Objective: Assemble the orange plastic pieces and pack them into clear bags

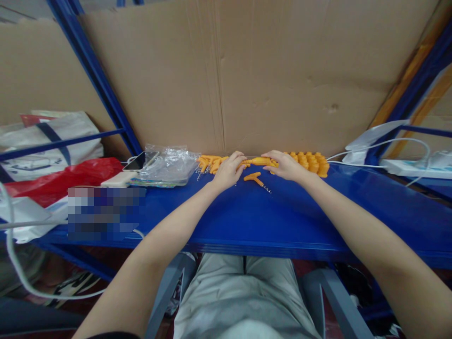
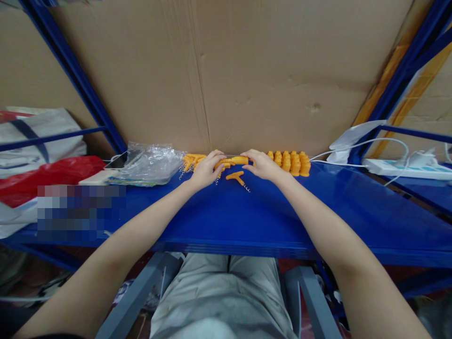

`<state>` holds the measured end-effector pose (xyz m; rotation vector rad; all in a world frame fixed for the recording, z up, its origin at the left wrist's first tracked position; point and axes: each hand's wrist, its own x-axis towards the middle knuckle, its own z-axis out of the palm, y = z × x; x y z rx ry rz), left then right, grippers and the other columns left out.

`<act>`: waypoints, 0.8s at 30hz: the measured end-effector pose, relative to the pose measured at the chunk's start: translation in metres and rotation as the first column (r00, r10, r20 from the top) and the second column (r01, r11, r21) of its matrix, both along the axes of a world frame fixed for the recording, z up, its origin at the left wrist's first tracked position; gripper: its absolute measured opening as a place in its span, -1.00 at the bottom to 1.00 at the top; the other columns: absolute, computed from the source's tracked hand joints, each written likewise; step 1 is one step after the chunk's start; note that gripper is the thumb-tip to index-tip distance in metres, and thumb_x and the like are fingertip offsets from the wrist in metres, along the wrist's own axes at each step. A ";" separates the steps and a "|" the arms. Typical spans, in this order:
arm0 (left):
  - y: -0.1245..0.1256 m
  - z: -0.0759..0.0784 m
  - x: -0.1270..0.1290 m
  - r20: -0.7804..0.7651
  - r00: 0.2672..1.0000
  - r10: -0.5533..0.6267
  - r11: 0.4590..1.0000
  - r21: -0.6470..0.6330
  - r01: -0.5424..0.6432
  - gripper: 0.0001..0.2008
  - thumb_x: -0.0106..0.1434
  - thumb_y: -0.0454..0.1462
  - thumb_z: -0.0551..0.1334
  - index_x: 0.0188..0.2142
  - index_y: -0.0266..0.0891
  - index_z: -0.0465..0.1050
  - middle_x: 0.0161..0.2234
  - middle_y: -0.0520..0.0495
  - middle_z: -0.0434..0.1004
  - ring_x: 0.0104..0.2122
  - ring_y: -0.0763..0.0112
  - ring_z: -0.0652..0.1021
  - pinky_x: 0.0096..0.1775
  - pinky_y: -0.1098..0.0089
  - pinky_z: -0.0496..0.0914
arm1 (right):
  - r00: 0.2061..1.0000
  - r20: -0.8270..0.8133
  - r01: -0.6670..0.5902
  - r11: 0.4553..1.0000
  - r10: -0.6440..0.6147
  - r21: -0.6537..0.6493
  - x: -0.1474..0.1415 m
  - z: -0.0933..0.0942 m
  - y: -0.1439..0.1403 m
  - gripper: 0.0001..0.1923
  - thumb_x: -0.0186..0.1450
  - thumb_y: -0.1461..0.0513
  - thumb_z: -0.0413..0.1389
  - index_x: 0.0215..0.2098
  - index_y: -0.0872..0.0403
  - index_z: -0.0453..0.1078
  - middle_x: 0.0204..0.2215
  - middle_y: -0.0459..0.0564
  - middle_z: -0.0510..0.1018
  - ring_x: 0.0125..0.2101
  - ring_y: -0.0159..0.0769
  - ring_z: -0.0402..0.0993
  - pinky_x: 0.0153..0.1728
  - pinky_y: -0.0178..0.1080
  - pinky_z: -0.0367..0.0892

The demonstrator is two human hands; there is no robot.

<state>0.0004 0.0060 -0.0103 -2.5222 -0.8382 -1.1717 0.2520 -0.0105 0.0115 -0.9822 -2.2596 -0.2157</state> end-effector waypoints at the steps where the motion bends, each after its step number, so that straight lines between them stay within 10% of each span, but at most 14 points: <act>1: 0.000 -0.002 0.000 -0.006 1.000 0.018 1.000 0.004 -0.018 -0.69 0.36 -0.33 0.12 0.08 -0.24 0.39 0.14 -0.26 0.41 0.12 0.17 0.46 0.08 0.12 0.41 | 0.999 -0.001 0.038 0.999 -0.038 0.012 0.002 -0.001 0.001 -0.62 0.29 0.17 0.15 0.06 0.09 0.47 -0.07 0.19 0.58 -0.10 -0.03 0.53 -0.06 0.00 0.40; 14: -0.007 -0.020 0.018 -0.543 0.837 -0.072 0.954 -0.283 -0.102 -0.54 0.45 -0.26 -0.03 0.30 -0.02 0.24 0.37 -0.05 0.17 0.34 0.18 0.21 0.28 0.00 0.15 | 0.776 0.169 0.608 0.792 -0.607 0.054 0.005 -0.023 0.006 -0.61 0.41 0.08 -0.01 -0.08 0.21 0.50 -0.16 0.29 0.63 -0.13 0.06 0.53 -0.11 -0.05 0.24; 24: -0.022 -0.011 0.025 -0.572 0.821 0.007 0.956 -0.238 -0.173 -0.52 0.43 -0.34 -0.06 0.27 -0.07 0.31 0.13 -0.20 0.42 0.11 0.15 0.46 0.11 0.11 0.34 | 0.738 0.248 0.612 0.777 -0.628 0.146 -0.005 -0.034 0.008 -0.47 0.46 0.05 -0.12 0.12 0.30 0.38 -0.09 0.36 0.60 -0.09 0.09 0.48 -0.08 -0.04 0.11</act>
